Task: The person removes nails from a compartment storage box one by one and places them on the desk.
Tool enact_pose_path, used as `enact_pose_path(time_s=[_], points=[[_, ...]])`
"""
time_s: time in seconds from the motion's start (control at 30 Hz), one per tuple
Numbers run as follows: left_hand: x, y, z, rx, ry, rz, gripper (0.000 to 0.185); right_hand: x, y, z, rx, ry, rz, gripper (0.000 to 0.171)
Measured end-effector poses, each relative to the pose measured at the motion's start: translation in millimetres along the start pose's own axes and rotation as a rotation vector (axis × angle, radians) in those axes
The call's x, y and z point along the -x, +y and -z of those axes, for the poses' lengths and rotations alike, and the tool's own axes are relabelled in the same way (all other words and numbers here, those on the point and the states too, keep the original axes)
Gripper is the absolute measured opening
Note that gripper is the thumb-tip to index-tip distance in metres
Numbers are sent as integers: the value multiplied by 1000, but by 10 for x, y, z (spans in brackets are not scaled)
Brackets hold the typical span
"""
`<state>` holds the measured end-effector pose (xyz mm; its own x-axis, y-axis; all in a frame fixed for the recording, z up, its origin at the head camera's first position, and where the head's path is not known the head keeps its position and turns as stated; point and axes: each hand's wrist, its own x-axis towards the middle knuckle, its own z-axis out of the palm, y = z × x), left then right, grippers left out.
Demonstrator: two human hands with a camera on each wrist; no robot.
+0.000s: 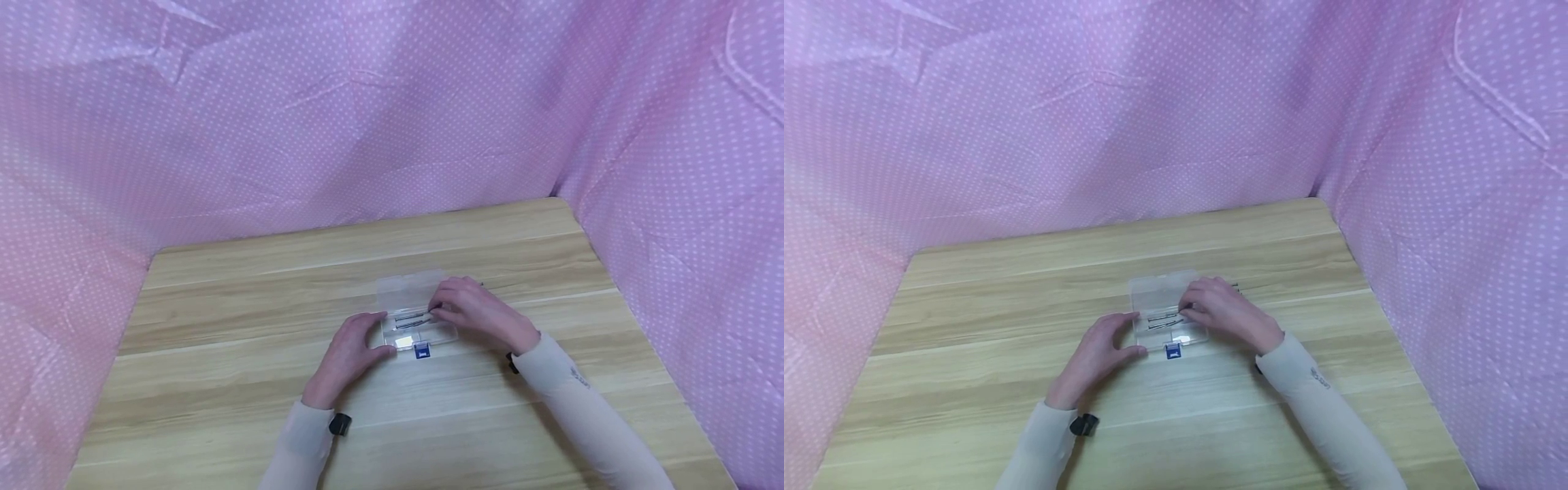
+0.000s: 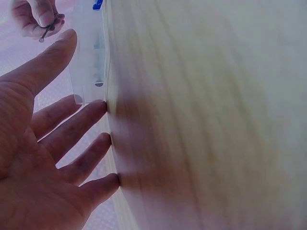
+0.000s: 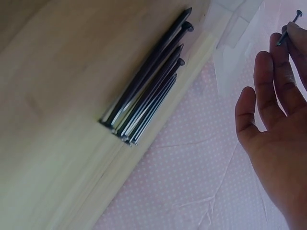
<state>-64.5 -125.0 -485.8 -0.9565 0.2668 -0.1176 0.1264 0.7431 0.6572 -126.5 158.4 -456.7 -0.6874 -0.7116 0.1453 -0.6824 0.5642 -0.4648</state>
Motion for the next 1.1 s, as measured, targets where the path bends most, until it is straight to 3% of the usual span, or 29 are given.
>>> enact_pose_path(time_s=[0.53,1.1], points=[[9,16,9,-6,2,-9,71,153,64,43,27,112,-5,9],[-7,-10,-5,-9,2,-13,71,322,191,65,29,160,-37,8]])
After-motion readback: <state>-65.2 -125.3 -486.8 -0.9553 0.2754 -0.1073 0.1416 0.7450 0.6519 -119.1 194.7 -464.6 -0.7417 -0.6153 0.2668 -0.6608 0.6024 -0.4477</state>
